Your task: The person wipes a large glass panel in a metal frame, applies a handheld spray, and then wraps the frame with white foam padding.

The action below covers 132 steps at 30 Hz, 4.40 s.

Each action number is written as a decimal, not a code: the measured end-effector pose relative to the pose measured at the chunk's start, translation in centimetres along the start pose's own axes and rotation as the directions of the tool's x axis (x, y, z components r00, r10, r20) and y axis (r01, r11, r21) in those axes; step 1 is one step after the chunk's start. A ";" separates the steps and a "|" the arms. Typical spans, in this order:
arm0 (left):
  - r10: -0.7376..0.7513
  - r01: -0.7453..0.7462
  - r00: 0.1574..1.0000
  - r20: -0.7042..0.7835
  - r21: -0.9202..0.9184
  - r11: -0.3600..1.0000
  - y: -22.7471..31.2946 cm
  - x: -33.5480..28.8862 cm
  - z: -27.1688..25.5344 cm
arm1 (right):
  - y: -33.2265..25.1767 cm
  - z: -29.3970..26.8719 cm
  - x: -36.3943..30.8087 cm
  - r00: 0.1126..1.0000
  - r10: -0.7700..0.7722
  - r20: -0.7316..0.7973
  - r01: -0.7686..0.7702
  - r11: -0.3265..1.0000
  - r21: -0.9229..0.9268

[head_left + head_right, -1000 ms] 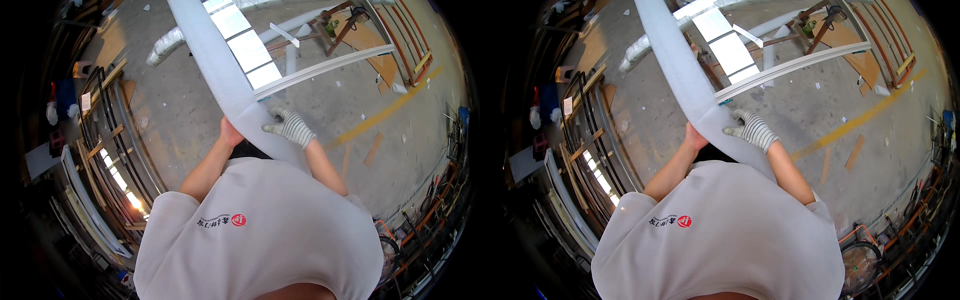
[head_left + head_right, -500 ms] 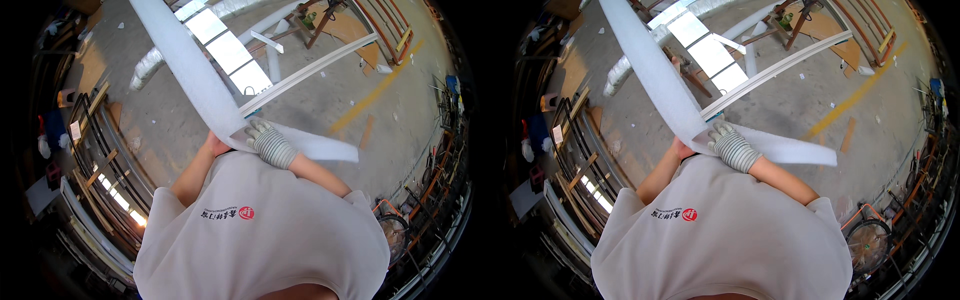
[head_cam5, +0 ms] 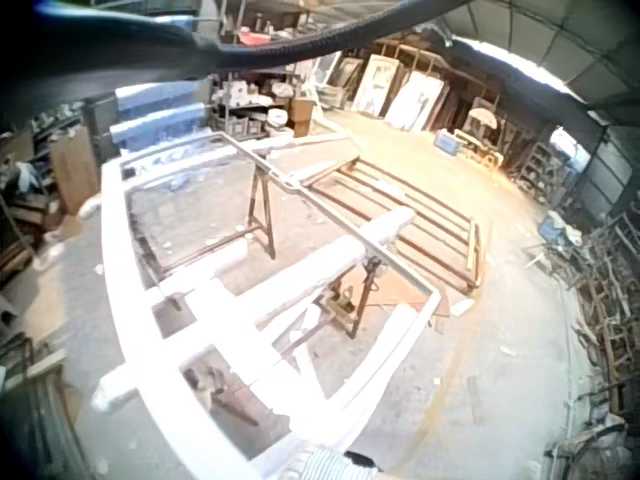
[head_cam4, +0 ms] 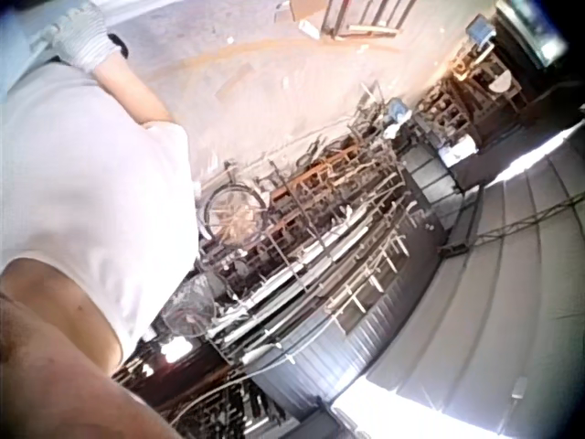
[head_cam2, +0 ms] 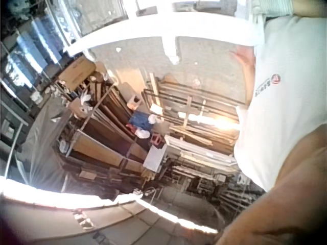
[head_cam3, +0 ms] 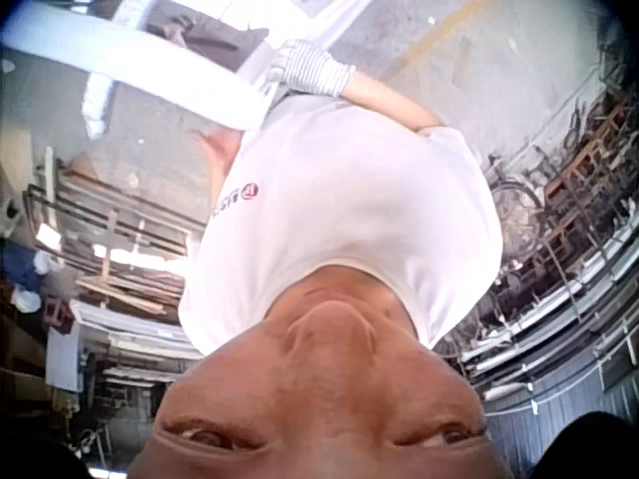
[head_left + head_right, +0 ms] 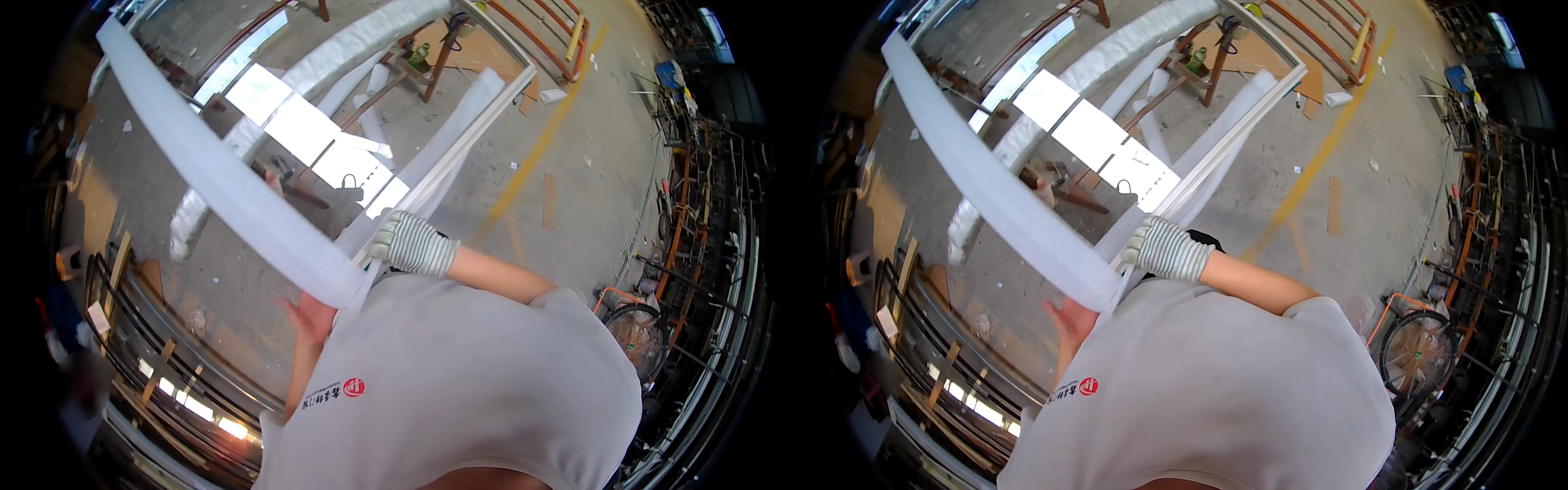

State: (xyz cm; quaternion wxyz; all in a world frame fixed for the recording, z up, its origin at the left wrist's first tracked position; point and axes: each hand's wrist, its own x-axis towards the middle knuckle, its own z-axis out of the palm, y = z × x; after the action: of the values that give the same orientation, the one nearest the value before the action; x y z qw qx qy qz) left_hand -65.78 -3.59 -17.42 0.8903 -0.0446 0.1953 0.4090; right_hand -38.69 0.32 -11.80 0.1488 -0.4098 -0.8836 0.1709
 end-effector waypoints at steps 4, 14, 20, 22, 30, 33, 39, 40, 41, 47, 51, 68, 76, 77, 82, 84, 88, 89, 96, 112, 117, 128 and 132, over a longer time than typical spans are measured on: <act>0.333 0.059 0.879 -0.342 0.770 0.635 -2.7 -0.2 0.1 | 1.7 -2.5 0.5 0.965 0.038 0.258 -0.046 0.999 0.024; 0.594 -0.193 0.597 -0.538 0.623 0.758 -3.7 1.4 -0.1 | 20.7 -1.9 -14.3 0.739 0.420 0.527 -0.281 0.903 -0.326; 0.532 -0.234 0.542 -0.651 0.491 0.839 -3.7 1.5 1.3 | 21.5 -10.3 -14.4 0.949 0.192 -0.250 -0.228 0.966 -0.125; 0.519 -0.257 0.552 -0.652 0.459 0.850 -3.7 1.1 0.7 | 20.5 -12.3 -14.4 0.922 0.068 -0.381 -0.114 0.989 -0.098; 0.680 -0.584 0.593 -0.431 0.351 0.732 -7.5 1.6 3.2 | 25.4 -10.8 -8.2 0.928 0.125 -0.350 -0.118 0.992 0.042; 0.733 -0.632 0.621 -0.279 0.374 0.678 -10.0 1.9 3.9 | 25.1 -11.2 -7.4 0.954 0.096 -0.285 -0.100 0.995 0.001; 0.793 -0.733 0.457 -0.404 0.335 0.593 -11.0 4.0 5.8 | 25.3 -11.9 -6.4 0.977 0.203 -0.058 -0.207 0.976 -0.066; 0.814 -0.745 0.386 -0.433 0.375 0.552 -10.8 4.4 5.8 | 25.1 -12.2 -5.8 0.977 0.207 -0.052 -0.211 0.975 -0.064; 0.806 -0.730 0.307 -0.505 0.418 0.540 -10.2 4.8 5.2 | 24.9 -12.4 -5.2 0.976 0.214 -0.042 -0.217 0.974 -0.067; 0.737 -0.528 -0.024 -0.675 0.635 0.564 -8.1 7.3 2.5 | 25.3 -11.6 -3.0 0.940 0.338 0.050 -0.334 0.939 -0.080; 0.777 -0.296 -0.152 -0.611 0.778 0.554 -7.8 6.8 2.3 | 26.2 -10.6 -2.1 0.912 0.410 -0.021 -0.410 0.909 -0.080; 0.928 0.897 -0.367 0.060 0.288 0.336 -6.1 13.6 9.9 | 35.3 -20.7 -16.3 0.920 -0.059 -0.387 0.204 0.916 0.346; 0.695 0.417 0.482 0.533 0.558 -0.718 -22.0 47.2 28.4 | 47.1 -27.3 -28.2 0.846 0.244 -0.475 -0.095 0.944 0.316; 0.675 0.394 0.525 0.519 0.555 -0.733 -22.7 50.4 29.4 | 48.2 -27.7 -28.8 0.822 0.262 -0.507 -0.104 0.942 0.318; 0.770 0.504 0.577 0.272 0.623 -0.598 -22.3 60.9 26.7 | 56.1 -28.9 -30.9 0.891 0.321 -0.320 -0.208 0.917 0.342; 0.773 0.609 0.526 0.354 0.478 -0.633 -23.4 63.5 26.7 | 59.8 -30.4 -31.8 0.895 0.383 -0.228 -0.300 0.896 0.328; 0.786 0.615 0.512 0.348 0.491 -0.617 -24.1 63.8 28.3 | 67.7 -32.3 -32.4 0.822 0.563 -0.081 -0.520 0.802 0.295; 0.791 0.620 0.519 0.324 0.494 -0.609 -24.6 63.6 29.1 | 69.3 -33.0 -32.0 0.805 0.591 -0.049 -0.552 0.778 0.299; 0.794 0.625 0.527 0.303 0.496 -0.603 -24.9 69.5 34.2 | 83.8 -35.2 -25.0 0.847 0.500 0.178 -0.529 0.765 0.368; 0.929 0.667 0.369 -0.009 0.699 -0.258 -26.5 93.9 42.0 | 125.9 -13.7 -1.9 0.501 0.592 0.631 -0.827 0.542 0.149; 0.922 0.811 0.338 -0.191 0.556 -0.182 -26.4 93.8 42.5 | 131.7 -7.1 7.1 0.431 0.526 0.733 -0.616 0.765 -0.187; 0.840 0.924 0.328 -0.432 0.330 -0.192 -26.6 94.0 43.5 | 134.5 14.3 10.5 0.627 0.241 0.741 -0.162 0.970 -0.178; 0.787 0.947 0.312 -0.531 0.243 -0.212 -25.5 94.1 43.2 | 135.1 19.2 11.5 0.675 0.222 0.704 -0.041 0.964 -0.264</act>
State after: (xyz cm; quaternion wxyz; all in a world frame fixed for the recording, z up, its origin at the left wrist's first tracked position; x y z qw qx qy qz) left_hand 22.14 56.75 -15.93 0.2232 0.4072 0.8636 -0.1965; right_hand 37.43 87.61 -84.88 -0.2743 -0.3851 -0.8511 0.2280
